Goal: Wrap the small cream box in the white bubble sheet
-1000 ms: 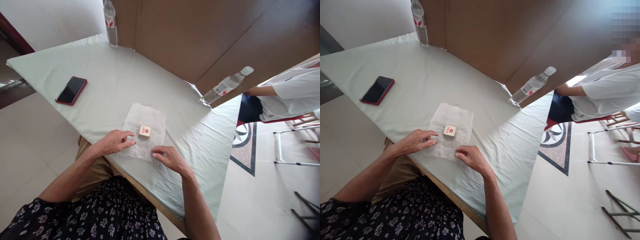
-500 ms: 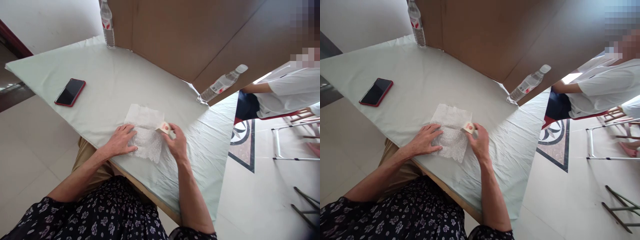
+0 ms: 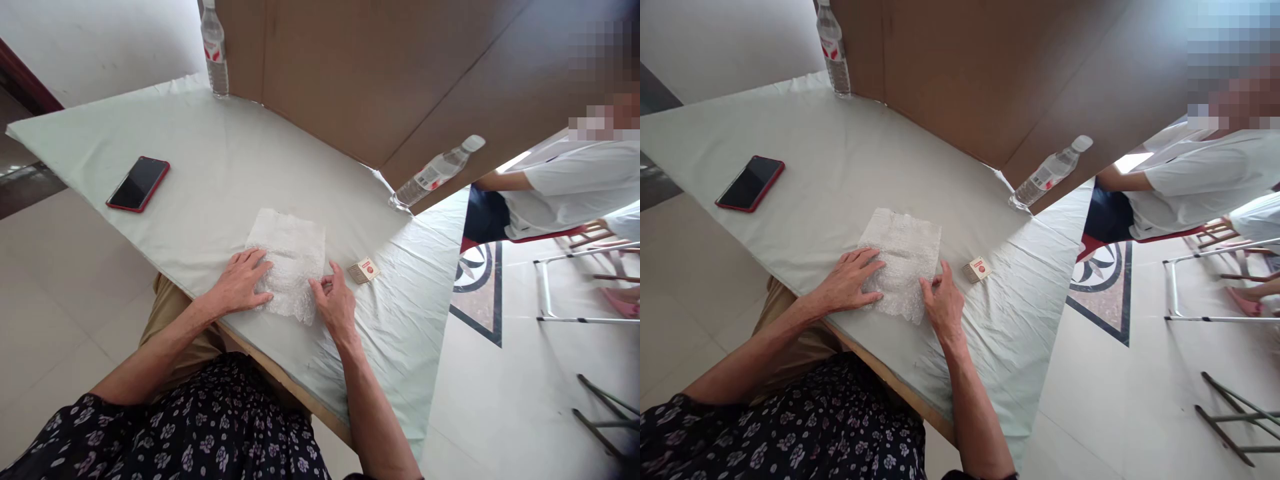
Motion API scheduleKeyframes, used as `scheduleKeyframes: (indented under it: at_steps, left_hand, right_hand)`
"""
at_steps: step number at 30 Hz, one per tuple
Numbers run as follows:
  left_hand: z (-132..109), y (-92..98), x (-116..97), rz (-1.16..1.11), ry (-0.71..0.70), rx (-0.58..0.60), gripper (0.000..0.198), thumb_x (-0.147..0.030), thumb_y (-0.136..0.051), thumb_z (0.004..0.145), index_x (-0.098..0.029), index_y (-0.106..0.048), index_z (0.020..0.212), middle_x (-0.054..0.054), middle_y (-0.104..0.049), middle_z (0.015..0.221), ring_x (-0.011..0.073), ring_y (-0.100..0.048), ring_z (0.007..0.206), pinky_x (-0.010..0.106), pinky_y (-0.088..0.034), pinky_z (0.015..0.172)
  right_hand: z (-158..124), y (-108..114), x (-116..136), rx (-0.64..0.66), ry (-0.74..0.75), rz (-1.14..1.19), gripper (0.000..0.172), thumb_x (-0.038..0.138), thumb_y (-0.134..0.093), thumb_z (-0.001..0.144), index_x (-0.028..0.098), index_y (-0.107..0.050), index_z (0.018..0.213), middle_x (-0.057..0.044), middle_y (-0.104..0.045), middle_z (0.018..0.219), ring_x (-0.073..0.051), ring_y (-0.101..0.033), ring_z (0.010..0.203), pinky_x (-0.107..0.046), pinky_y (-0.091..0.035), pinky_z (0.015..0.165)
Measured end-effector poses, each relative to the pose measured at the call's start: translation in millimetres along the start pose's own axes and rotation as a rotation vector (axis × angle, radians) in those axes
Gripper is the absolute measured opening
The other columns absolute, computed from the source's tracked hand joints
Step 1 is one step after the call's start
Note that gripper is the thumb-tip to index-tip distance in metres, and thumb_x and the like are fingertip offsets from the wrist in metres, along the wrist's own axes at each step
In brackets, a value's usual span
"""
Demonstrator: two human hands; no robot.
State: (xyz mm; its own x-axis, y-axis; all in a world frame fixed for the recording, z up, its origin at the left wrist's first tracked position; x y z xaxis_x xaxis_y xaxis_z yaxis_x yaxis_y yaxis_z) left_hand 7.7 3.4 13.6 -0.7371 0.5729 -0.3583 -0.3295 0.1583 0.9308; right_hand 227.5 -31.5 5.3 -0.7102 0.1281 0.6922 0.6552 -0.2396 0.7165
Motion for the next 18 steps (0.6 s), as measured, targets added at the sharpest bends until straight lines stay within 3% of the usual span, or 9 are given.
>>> scheduleKeyframes:
  at_steps: [3,6,8,11,13,15,18]
  left_hand:
    - [7,1.6,3,0.007,0.016,-0.028,0.057,-0.041,-0.072,0.079,-0.021,-0.058,0.130,0.017,-0.049,0.147,0.0378,-0.040,0.142,0.053,-0.036,0.114]
    - [15,2.1,7,0.012,0.044,-0.046,0.056,-0.039,-0.071,0.079,-0.019,-0.058,0.130,0.018,-0.050,0.147,0.0386,-0.041,0.142,0.054,-0.037,0.114]
    - [17,0.1,10,0.014,0.048,-0.037,0.056,-0.038,-0.071,0.079,-0.018,-0.058,0.130,0.019,-0.049,0.148,0.0385,-0.040,0.142,0.054,-0.037,0.114]
    - [15,-3.1,11,0.005,0.041,-0.041,0.056,-0.040,-0.068,0.082,-0.016,-0.058,0.132,0.020,-0.046,0.151,0.0384,-0.038,0.144,0.054,-0.035,0.116]
    - [11,-4.1,12,-0.014,0.041,-0.068,0.056,-0.041,-0.067,0.083,-0.017,-0.058,0.132,0.020,-0.045,0.152,0.0382,-0.038,0.145,0.054,-0.035,0.116]
    - [8,-4.5,12,-0.035,0.042,-0.101,0.055,-0.043,-0.067,0.083,-0.017,-0.059,0.132,0.019,-0.046,0.151,0.0380,-0.038,0.145,0.055,-0.035,0.116]
    - [7,-3.5,13,-0.070,0.051,-0.154,0.051,-0.045,-0.065,0.086,-0.016,-0.062,0.127,0.019,-0.049,0.149,0.0374,-0.040,0.143,0.054,-0.035,0.116]
  right_hand:
    - [18,-13,8,-0.006,0.065,-0.020,0.057,0.032,-0.050,0.085,0.019,-0.051,0.140,-0.006,-0.070,0.088,-0.022,-0.062,0.071,-0.035,-0.048,0.070]
    - [30,-12,5,-0.021,0.066,-0.059,0.055,0.030,-0.047,0.084,0.017,-0.052,0.138,-0.008,-0.069,0.091,-0.024,-0.062,0.078,-0.038,-0.049,0.075]
    - [29,-1,-1,-0.060,0.051,-0.099,0.053,0.033,-0.048,0.085,0.016,-0.055,0.134,-0.008,-0.068,0.093,-0.024,-0.062,0.079,-0.040,-0.049,0.079]
    - [21,33,-12,-0.226,0.072,-0.194,0.044,0.036,-0.050,0.087,0.017,-0.060,0.126,-0.011,-0.067,0.100,-0.025,-0.063,0.086,-0.043,-0.049,0.088]
    - [16,56,-21,-0.340,0.100,-0.280,0.043,0.037,-0.053,0.087,0.018,-0.060,0.125,-0.014,-0.066,0.113,-0.029,-0.062,0.104,-0.047,-0.045,0.097]
    - [16,71,-36,-0.397,0.076,-0.347,0.054,0.041,-0.059,0.083,0.017,-0.056,0.131,-0.019,-0.060,0.132,-0.035,-0.055,0.122,-0.054,-0.041,0.102]
    - [23,72,-66,-0.358,-0.025,-0.310,0.071,0.045,-0.062,0.076,0.013,-0.050,0.138,-0.023,-0.058,0.136,-0.039,-0.053,0.124,-0.058,-0.041,0.100]
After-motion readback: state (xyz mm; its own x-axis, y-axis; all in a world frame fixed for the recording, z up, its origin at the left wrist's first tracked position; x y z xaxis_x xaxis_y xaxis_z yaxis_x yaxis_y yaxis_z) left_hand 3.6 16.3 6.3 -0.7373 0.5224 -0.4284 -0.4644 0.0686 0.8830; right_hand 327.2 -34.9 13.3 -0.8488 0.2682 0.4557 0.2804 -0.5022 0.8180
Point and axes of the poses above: each hand's wrist, its own z-axis towards the middle knuckle, its own y-axis out of the back of the hand, x = y × z, the point moved 8 cm from there along z, towards the middle knuckle
